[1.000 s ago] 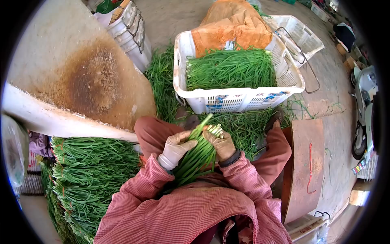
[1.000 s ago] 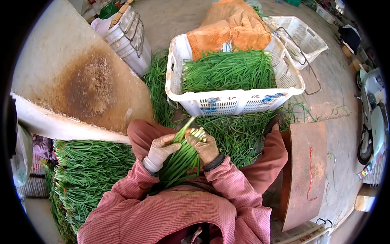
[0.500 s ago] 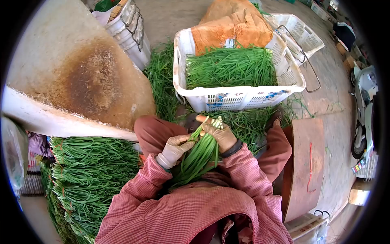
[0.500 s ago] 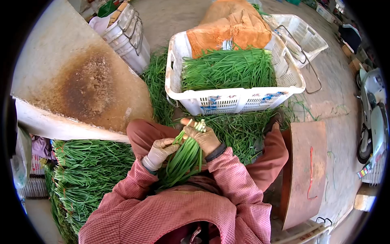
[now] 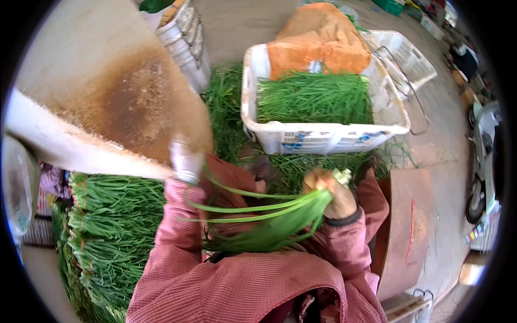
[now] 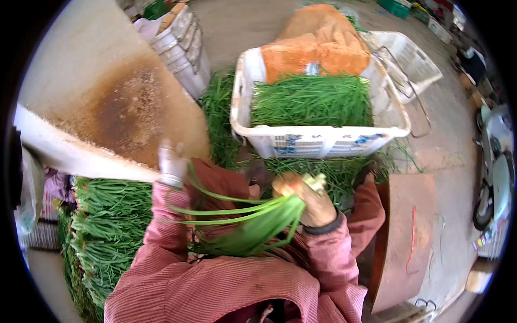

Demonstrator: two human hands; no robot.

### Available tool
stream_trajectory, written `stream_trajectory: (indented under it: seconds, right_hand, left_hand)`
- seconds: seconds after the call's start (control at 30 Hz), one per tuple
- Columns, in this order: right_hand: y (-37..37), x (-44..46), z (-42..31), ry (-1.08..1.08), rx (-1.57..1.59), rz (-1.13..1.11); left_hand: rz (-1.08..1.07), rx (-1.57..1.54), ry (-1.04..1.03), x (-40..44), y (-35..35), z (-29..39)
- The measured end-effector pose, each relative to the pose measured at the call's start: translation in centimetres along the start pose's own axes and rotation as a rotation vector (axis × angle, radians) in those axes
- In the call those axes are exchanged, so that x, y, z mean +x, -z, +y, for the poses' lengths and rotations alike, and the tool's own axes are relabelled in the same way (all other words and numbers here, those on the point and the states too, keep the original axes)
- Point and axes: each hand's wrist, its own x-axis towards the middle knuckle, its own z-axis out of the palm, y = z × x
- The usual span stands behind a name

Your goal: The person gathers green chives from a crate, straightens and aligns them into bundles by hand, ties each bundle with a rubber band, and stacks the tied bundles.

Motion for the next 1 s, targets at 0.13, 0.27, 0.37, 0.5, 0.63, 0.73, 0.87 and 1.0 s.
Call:
stream_trajectory:
  seconds: [0.13, 0.27, 0.37, 0.5, 0.63, 0.73, 0.87, 1.0]
  right_hand:
    - [-0.5, 2.5, 0.6, -0.096, -0.070, 0.147]
    - [-1.2, 4.3, 3.0, -0.079, 0.018, 0.107]
    - [-1.9, 4.8, 2.4, -0.044, -0.195, 0.168]
    - [-0.7, 7.4, -0.8, -0.084, -0.809, 0.143]
    - [-1.6, 9.9, -4.9, 0.116, -0.629, 0.218]
    - [-2.4, 10.1, -2.0, -0.008, -0.776, 0.081]
    - [3.8, 5.6, 4.7, -0.380, -1.110, -0.047]
    - [14.5, -1.4, 3.5, -0.823, -1.790, 0.043]
  left_hand:
    - [-0.300, -0.578, 0.056, -2.0, 0.8, 23.2]
    - [-1.192, -0.551, -0.001, -6.3, -4.5, 20.5]
    - [-1.352, -0.774, 0.697, -8.2, -7.3, 20.3]
    - [-1.545, -0.675, 0.721, -5.2, -8.7, 22.3]
    - [-1.221, -0.882, 0.526, 0.6, -9.3, 24.9]
    - [-1.094, -1.005, 0.422, 5.2, -9.9, 26.3]
    - [-0.712, -1.104, 0.330, 10.5, -6.5, 26.8]
    - [-0.583, -1.180, 0.284, 15.2, -1.6, 22.4]
